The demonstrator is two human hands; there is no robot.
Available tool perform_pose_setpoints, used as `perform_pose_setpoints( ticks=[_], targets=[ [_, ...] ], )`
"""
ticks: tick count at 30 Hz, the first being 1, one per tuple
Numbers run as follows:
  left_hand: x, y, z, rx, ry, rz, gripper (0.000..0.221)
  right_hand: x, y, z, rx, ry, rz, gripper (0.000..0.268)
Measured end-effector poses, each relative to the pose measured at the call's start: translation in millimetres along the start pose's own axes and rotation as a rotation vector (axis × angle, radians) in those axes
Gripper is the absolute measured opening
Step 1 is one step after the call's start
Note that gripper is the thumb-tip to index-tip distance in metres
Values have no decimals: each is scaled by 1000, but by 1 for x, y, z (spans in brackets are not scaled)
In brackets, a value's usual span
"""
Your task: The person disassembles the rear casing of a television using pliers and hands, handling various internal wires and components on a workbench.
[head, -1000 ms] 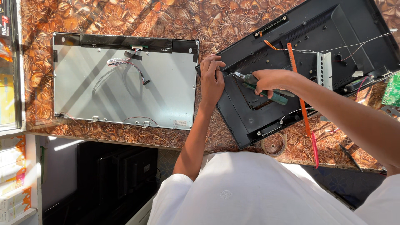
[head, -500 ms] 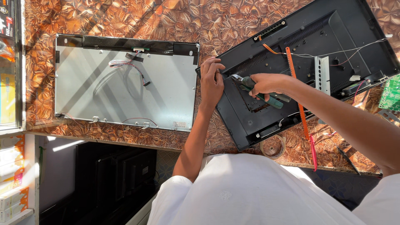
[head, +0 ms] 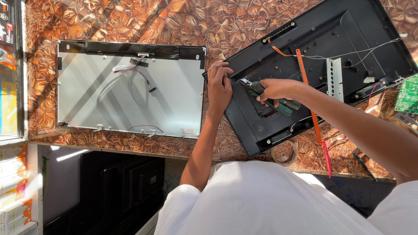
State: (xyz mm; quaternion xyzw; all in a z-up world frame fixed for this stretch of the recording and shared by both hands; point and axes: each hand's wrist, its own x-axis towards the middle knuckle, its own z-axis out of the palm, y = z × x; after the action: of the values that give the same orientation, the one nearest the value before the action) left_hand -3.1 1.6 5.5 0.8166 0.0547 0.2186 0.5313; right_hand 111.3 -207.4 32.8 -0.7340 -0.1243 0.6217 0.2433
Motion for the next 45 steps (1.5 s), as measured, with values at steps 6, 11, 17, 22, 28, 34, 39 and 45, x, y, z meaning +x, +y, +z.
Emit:
perform_pose_setpoints(
  ticks=[6,11,17,22,28,34,39,45],
  targets=[
    [0,0,0,7,-1,-4,36,5,10,-2,53,-2,-24,73],
    [0,2,-1,13,-14,-11,34,0,4,-4,63,-19,9,81],
    [1,1,-1,21,-21,-23,34,-1,-1,-11,87,-40,30,93],
    [0,3,-1,30,-14,-22,35,4,7,-16,87,-56,16,91],
    [0,2,-1,49,-17,-20,35,6,9,-17,73,-61,-27,84],
    [1,4,0,34,-7,-11,35,-5,-6,-9,-51,26,-107,80],
    [1,1,0,25,-3,6,35,-4,-5,-10,-233,126,-103,75],
    [1,0,2,24,10,12,35,-5,-6,-14,-365,186,-107,61]
  ],
)
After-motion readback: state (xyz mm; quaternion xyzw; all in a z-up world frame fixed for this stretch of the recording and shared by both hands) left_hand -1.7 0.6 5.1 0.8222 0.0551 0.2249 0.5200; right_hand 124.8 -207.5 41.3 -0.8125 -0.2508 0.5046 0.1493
